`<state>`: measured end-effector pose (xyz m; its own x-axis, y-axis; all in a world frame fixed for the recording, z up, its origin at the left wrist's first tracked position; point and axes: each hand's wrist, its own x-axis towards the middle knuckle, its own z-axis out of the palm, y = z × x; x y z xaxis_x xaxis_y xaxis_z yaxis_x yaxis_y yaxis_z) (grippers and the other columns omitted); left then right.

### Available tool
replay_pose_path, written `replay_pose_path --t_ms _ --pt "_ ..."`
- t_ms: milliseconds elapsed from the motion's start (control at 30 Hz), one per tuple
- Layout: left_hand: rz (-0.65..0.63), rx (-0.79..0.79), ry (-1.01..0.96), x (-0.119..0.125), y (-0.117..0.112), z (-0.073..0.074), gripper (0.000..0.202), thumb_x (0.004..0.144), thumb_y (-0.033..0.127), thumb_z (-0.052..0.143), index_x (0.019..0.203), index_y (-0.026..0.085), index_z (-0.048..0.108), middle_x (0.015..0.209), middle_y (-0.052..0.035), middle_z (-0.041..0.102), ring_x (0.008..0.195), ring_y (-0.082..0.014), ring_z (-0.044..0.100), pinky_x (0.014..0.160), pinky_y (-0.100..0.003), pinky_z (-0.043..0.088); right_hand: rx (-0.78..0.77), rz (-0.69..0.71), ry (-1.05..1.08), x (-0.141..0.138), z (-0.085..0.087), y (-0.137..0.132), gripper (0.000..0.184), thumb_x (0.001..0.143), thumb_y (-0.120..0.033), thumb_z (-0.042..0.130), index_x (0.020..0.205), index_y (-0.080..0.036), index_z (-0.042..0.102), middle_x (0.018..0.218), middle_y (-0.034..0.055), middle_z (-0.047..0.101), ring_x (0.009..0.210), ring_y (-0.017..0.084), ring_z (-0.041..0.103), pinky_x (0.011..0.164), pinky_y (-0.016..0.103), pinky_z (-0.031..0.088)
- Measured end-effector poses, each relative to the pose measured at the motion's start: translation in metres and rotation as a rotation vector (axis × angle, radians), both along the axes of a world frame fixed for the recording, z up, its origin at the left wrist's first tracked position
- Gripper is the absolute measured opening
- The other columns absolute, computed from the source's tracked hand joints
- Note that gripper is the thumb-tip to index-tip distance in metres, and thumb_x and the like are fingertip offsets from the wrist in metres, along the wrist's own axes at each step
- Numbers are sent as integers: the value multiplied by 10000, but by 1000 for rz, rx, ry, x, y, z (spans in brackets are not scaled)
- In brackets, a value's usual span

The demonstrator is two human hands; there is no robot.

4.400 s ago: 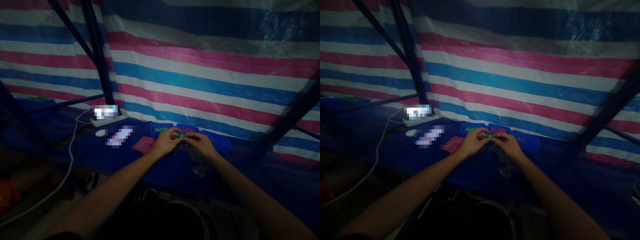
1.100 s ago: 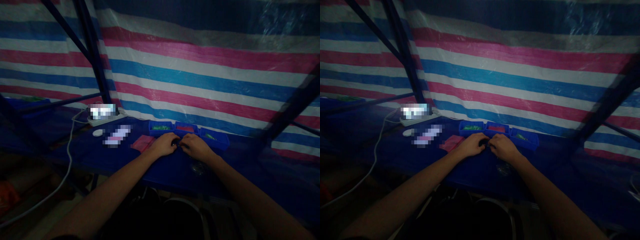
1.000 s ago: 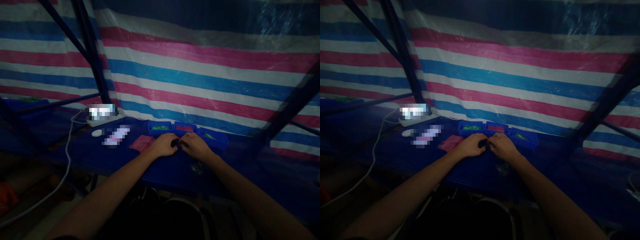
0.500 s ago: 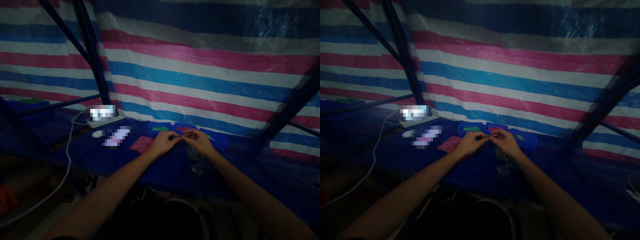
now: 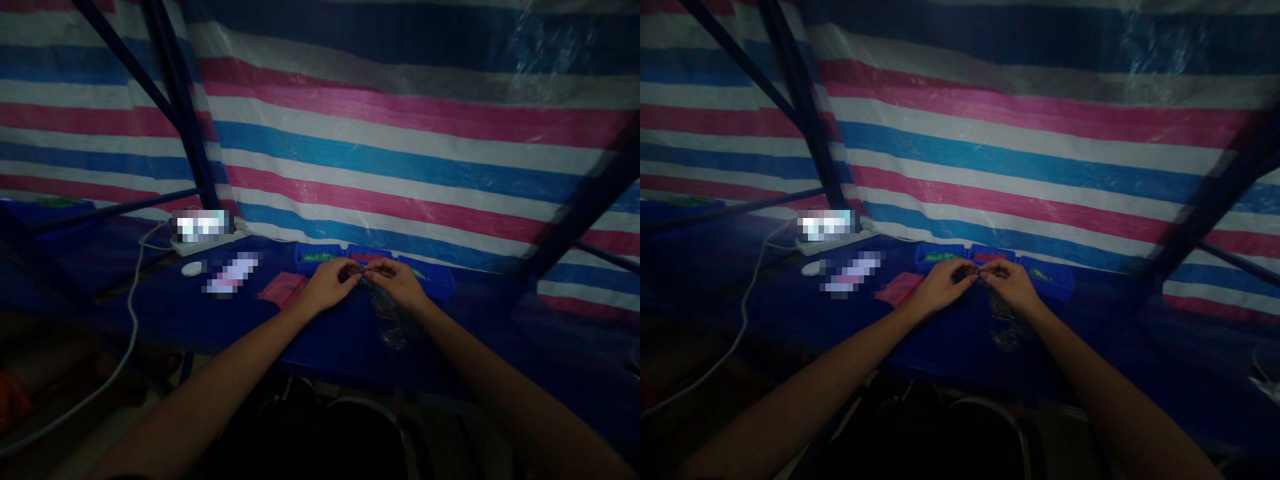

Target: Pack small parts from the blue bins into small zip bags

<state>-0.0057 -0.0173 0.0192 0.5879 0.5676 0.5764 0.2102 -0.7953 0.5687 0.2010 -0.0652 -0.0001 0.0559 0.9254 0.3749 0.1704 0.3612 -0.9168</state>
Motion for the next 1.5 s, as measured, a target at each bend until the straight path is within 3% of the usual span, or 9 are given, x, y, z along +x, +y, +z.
replay_pose_path --t_ms 100,200,433,567,833,1000,1233,1367,1500 --pt "76 30 -63 -2 1 1 200 948 272 591 1108 174 661 1045 -74 717 948 -199 661 874 -350 506 8 -107 3 3 -1 3 347 740 -497 799 903 -207 701 839 39 739 696 182 673 691 323 557" --pt "15 -55 -46 -3 4 -1 184 978 299 549 1027 174 676 974 -60 731 891 -189 678 830 -336 514 46 -177 -36 5 -2 5 331 777 -510 765 905 -212 697 830 38 727 697 187 664 682 325 553" --pt "-213 -472 -215 5 13 -10 361 967 380 594 1257 166 617 1092 -115 737 927 -187 710 819 -319 555 263 -101 -250 2 1 0 167 849 -369 718 964 -250 744 1155 70 680 1102 241 641 954 397 529" --pt "-247 -573 -294 6 14 -7 347 941 345 637 1221 142 642 1103 -135 735 929 -184 711 846 -333 564 292 -124 -367 2 3 -2 106 879 -307 666 890 -262 761 1237 64 652 1181 246 608 1031 433 479" --pt "-203 -561 -284 5 20 -13 389 816 124 727 1191 126 625 1025 -122 745 897 -169 721 853 -335 568 130 -32 -133 -6 2 -3 188 911 -370 622 1001 -233 712 1090 66 724 960 221 693 891 393 560" --pt "-251 -498 -302 6 21 -15 389 833 145 716 1210 161 622 1040 -103 747 922 -171 722 881 -341 564 92 35 9 -8 0 -1 332 779 -369 794 1046 -229 654 972 44 725 883 200 700 833 351 567" --pt "11 -225 -199 2 16 -11 363 843 335 748 1165 180 685 975 -76 727 820 -170 671 750 -309 543 69 -103 -122 -1 0 0 241 803 -350 749 986 -197 716 914 53 720 823 201 685 791 350 552" --pt "-79 -252 -174 2 9 -7 383 957 420 601 1267 204 665 967 -65 747 849 -186 683 789 -325 538 197 -187 -215 2 2 -1 164 840 -347 711 936 -215 728 965 58 729 921 229 686 857 382 554" --pt "-79 -244 -180 5 8 -8 316 964 433 584 1118 208 744 1078 -69 757 982 -219 691 905 -366 530 288 -101 -295 3 3 -1 130 844 -351 725 919 -251 761 1153 66 694 1110 241 647 983 417 522"
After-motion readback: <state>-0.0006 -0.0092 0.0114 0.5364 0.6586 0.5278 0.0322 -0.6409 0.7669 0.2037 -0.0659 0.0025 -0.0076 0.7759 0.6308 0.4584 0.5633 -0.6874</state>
